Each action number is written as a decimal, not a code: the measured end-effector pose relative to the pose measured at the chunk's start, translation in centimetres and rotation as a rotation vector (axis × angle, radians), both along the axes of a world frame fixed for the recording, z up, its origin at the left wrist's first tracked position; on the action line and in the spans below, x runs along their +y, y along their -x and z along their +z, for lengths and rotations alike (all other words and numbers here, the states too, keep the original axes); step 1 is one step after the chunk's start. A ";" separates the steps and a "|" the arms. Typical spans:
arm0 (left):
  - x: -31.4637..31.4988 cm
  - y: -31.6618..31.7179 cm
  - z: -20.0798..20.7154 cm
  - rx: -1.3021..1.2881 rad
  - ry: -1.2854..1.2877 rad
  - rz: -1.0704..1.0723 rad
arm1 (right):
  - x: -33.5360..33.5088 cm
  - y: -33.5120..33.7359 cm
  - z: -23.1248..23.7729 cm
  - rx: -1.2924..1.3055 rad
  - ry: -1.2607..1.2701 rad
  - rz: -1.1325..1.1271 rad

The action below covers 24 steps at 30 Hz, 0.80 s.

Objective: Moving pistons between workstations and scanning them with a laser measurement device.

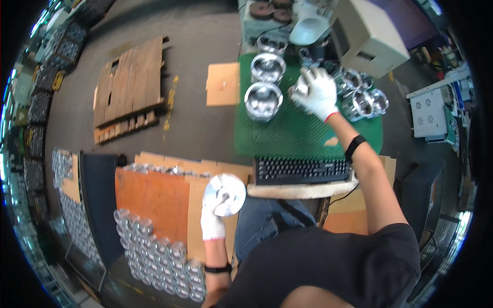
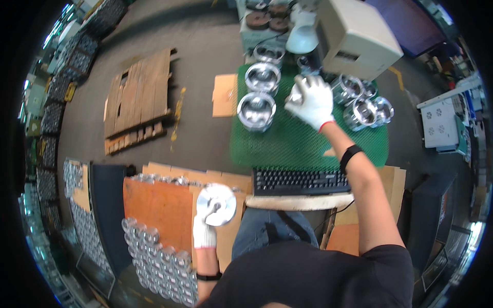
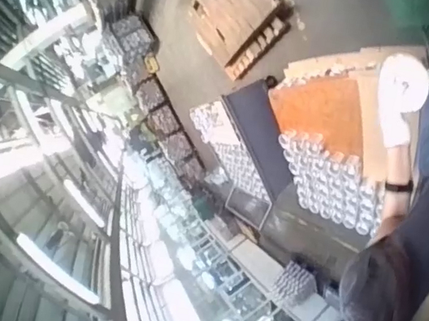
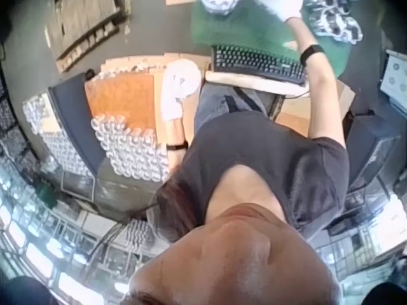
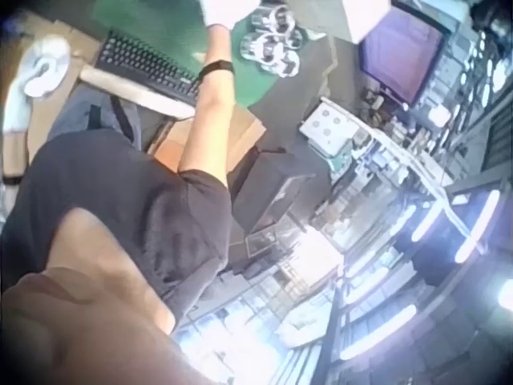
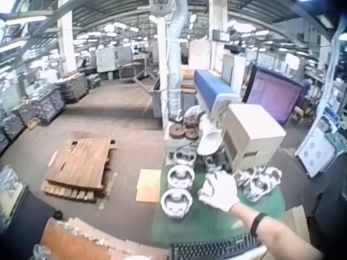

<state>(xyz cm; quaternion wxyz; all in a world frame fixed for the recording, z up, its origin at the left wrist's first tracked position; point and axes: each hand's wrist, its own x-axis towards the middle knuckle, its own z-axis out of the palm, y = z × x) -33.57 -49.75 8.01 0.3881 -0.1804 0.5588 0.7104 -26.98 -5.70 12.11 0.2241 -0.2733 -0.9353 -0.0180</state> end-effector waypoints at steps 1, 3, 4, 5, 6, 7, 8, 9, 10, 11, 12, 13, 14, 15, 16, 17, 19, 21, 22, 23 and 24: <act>1.6 0.3 1.8 -0.029 -0.084 0.034 | -0.7 -0.2 1.1 -0.028 0.029 -0.018; 3.0 0.6 2.4 0.014 -0.197 0.077 | -2.7 -1.0 2.2 -0.068 -0.035 -0.163; 3.6 0.7 2.8 0.018 -0.181 0.095 | -3.3 -2.5 1.1 -0.032 -0.134 -0.104; 4.2 0.9 3.6 0.057 -0.188 0.064 | -5.1 -3.4 1.0 0.003 -0.085 -0.064; 4.8 1.2 4.4 0.095 -0.200 0.027 | -6.8 -4.6 1.0 0.037 -0.042 -0.031; 5.3 1.3 5.2 0.097 -0.201 0.028 | -7.6 -6.0 -0.2 0.069 0.021 0.004; 5.9 1.2 6.2 0.091 -0.238 0.023 | -8.4 -7.7 -1.5 0.095 0.076 0.028; 6.1 1.1 7.1 0.094 -0.266 0.032 | -9.6 -8.6 -2.2 0.105 0.190 0.025; 6.3 0.9 7.9 0.093 -0.270 0.029 | -10.6 -9.5 -2.3 0.121 0.282 0.020; 6.6 0.7 8.7 0.077 -0.285 0.030 | -11.1 -10.7 -3.2 0.122 0.356 -0.011; 6.9 0.4 9.0 0.061 -0.302 0.030 | -11.5 -11.9 -4.4 0.124 0.429 -0.043; 7.0 0.0 9.1 0.059 -0.306 0.023 | -12.1 -12.9 -4.7 0.189 0.622 -0.079; 7.2 -0.5 9.2 0.059 -0.322 0.034 | -12.7 -13.8 -5.1 0.256 0.814 -0.114; 7.4 -1.2 9.4 0.057 -0.339 0.043 | -13.3 -14.9 -5.9 0.326 1.010 -0.143; 7.7 -1.7 9.7 0.061 -0.343 0.039 | -14.1 -15.3 -5.8 0.387 1.304 -0.187; 7.9 -2.4 10.2 0.064 -0.317 0.013 | -14.9 -15.8 -5.4 0.390 1.416 -0.190; 8.0 -3.6 10.0 0.060 -0.308 0.011 | -16.5 -16.1 -3.7 0.335 1.633 -0.194; 7.8 -4.4 10.0 0.013 -0.333 -0.017 | -18.0 -16.1 -2.2 0.312 1.854 -0.172; 7.7 -4.8 10.0 -0.034 -0.345 -0.030 | -19.0 -15.5 -1.0 0.374 1.993 -0.112; 7.6 -5.0 9.7 -0.138 -0.343 -0.038 | -19.5 -14.9 0.8 0.411 2.155 -0.129; 7.4 -5.3 9.4 -0.139 -0.344 -0.034 | -20.2 -14.3 2.5 0.452 2.316 -0.151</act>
